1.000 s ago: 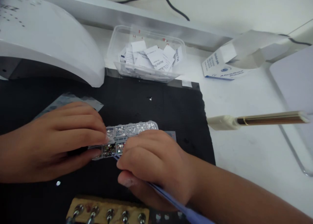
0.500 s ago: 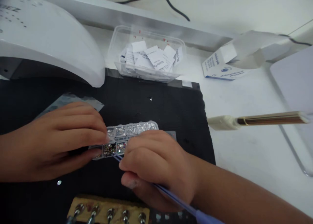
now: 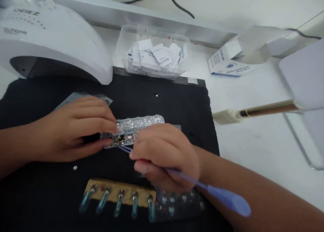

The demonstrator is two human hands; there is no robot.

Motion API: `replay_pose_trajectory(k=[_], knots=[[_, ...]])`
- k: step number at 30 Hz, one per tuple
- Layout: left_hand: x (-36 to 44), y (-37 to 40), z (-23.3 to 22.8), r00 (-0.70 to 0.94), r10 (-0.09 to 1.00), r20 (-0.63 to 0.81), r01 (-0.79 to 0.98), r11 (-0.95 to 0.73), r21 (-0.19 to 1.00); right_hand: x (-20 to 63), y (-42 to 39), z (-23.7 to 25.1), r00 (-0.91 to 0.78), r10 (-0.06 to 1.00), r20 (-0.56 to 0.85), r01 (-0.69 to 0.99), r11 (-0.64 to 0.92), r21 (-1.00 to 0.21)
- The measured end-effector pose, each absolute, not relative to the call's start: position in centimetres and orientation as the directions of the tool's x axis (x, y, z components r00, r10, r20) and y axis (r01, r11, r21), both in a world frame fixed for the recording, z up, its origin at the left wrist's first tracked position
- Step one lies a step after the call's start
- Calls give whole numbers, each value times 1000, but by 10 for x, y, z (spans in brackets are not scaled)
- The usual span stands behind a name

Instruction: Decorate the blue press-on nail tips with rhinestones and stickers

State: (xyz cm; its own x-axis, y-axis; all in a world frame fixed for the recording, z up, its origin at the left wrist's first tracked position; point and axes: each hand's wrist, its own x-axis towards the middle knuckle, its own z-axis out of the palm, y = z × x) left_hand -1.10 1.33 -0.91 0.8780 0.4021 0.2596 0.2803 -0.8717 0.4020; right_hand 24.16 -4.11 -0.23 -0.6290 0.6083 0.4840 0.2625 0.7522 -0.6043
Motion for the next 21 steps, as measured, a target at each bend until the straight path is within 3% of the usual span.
replay_pose_trajectory(k=[9,14,18,21], knots=[[-14,10,-10,873,348,341,269,-928,259,231,-52,-12,-439,593,675,69,771,-633],[-15,5,-8,855,346,386,310,-938,155,232,-74,-3,-381,577,722,58,795,-604],[-21,-1,5,804,378,459,337,-926,171,242,-96,7,-374,568,733,64,804,-591],[-27,-15,23,752,453,479,368,-891,264,256,-112,13,-397,561,726,76,808,-584]])
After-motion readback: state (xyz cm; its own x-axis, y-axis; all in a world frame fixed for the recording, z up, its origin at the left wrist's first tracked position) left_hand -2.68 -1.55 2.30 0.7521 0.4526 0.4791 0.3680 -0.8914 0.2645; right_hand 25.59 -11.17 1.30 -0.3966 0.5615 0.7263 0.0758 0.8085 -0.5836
